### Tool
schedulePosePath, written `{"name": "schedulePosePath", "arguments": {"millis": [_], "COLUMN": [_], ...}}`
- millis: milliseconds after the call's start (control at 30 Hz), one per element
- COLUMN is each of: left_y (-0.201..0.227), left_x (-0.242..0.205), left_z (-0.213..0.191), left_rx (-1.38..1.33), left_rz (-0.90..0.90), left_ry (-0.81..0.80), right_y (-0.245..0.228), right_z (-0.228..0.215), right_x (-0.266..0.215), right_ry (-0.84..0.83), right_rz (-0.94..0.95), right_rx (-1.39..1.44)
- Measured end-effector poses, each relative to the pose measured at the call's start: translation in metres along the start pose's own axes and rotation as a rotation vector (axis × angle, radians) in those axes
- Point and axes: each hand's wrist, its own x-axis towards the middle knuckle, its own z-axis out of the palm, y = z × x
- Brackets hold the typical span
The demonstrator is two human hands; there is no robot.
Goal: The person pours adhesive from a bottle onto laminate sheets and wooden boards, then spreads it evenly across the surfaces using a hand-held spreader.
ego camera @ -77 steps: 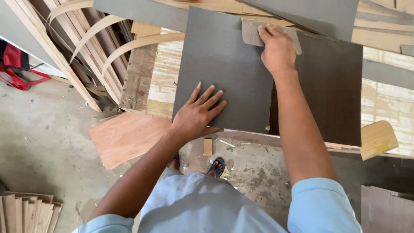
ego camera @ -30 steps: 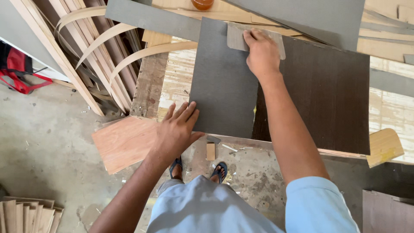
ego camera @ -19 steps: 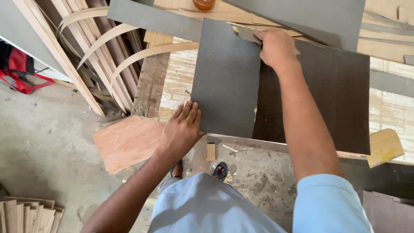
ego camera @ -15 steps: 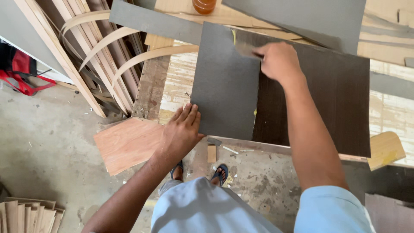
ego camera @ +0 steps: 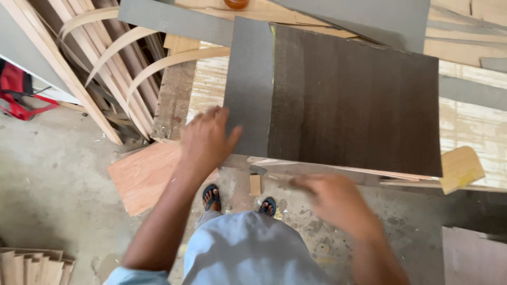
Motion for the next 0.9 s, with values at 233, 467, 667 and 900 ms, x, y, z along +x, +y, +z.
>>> {"name": "schedulePosePath", "arguments": {"millis": [233, 467, 667, 900], "left_y": [0.002, 0.007, 0.007, 0.006], "left_x": [0.073, 0.067, 0.064, 0.064], "left_z": [0.077, 0.087, 0.098, 0.087], "left_rx": [-0.295, -0.498, -0.351, -0.328], "left_rz": [-0.479, -0.472, -0.466, -0.404], "left_ry": [0.095, 0.123, 0.221, 0.235], "right_y": [0.049, 0.1, 0.096, 0.026], "right_z": [-0.07, -0.057, -0.091, -0.102], "right_x": [0.099, 0.236, 0.257, 0.296], "right_ry": [0.593, 0.404, 0.362, 0.277], "right_rz": [-0.102, 0.059, 0.334, -0.003], "right_rx": [-0.19, -0.446, -0.26, -0.333]}}
